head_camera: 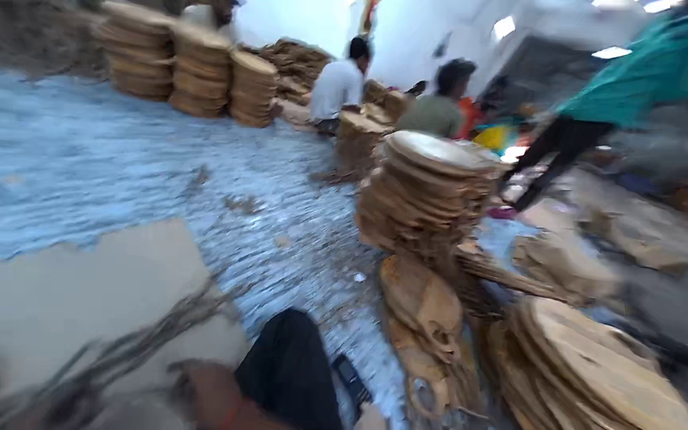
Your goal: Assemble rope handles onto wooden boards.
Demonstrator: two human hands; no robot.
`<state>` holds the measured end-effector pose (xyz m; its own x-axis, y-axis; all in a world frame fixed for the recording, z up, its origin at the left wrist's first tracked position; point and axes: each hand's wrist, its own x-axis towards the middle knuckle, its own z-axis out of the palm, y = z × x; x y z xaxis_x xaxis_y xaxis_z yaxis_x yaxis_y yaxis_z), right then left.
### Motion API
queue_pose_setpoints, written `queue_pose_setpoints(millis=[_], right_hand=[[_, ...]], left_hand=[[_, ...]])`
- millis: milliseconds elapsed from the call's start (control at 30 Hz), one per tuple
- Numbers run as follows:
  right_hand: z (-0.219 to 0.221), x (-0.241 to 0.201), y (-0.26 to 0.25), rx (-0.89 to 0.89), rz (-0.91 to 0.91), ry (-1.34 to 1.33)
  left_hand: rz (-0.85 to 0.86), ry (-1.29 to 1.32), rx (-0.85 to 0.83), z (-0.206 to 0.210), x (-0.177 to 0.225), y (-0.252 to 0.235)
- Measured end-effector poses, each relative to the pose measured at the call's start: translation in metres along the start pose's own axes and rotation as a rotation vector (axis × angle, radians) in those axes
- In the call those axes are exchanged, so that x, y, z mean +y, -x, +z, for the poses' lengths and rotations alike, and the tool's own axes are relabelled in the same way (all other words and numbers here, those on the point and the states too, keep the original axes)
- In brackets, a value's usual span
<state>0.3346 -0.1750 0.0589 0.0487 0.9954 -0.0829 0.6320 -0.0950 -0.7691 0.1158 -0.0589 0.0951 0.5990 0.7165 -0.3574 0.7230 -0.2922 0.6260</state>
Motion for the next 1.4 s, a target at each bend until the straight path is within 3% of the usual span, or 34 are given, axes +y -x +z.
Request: queue_pose_setpoints(millis=[100,200,267,367,500,700,767,867,1000,1067,1100,1167,1267,1400], right_hand=[[0.028,-0.003,0.006,-0.316,0.026,0.012],[0.051,-0.001,0.004,-0.595,-0.047,0.150],[0.045,-0.002,-0.008,-0.563,-0.003,0.140],[0.024,0.006,-0.050,-0.359,0.053,0.114],[0.005,0.022,-0.110,-0.086,-0.033,0.235],[0.006,0.048,-0.182,-0.237,-0.082,0.656],[-0.006,0.041,-0.188,-0.206,-0.122,0.646],[-0.031,0.018,-0.191,-0.107,-0.293,0.483],[-0.053,-0.017,-0.176,-0.117,-0.368,0.209],[-0.050,-0.034,-0.149,-0.185,-0.344,0.101],[-0.044,-0.039,-0.131,-0.208,-0.342,0.070],[-0.032,-0.045,-0.093,-0.219,-0.291,0.062],[-0.011,-0.010,-0.072,-0.257,-0.088,-0.114],[-0.007,0.036,-0.057,-0.236,0.149,-0.390]], left_hand=[[-0.195,0.026,0.106,0.000,-0.033,-0.005],[-0.302,-0.042,-0.064,0.003,-0.043,-0.014],[-0.308,-0.093,-0.211,0.013,-0.047,-0.017],[-0.286,-0.092,-0.307,0.023,-0.046,-0.022],[-0.247,-0.027,-0.433,0.031,-0.030,-0.031],[-0.248,-0.067,-0.515,0.033,-0.029,-0.029],[-0.295,-0.074,-0.407,0.025,-0.027,-0.028],[-0.287,-0.050,-0.037,0.015,-0.023,-0.030],[0.044,0.087,0.675,0.019,-0.018,-0.035],[0.210,0.082,0.816,0.021,-0.015,-0.035],[0.248,0.081,0.767,0.021,-0.013,-0.032],[0.206,0.123,0.518,0.022,-0.007,-0.023],[0.081,0.276,0.168,0.022,-0.009,-0.026],[0.034,0.285,0.069,0.025,-0.019,-0.033]])
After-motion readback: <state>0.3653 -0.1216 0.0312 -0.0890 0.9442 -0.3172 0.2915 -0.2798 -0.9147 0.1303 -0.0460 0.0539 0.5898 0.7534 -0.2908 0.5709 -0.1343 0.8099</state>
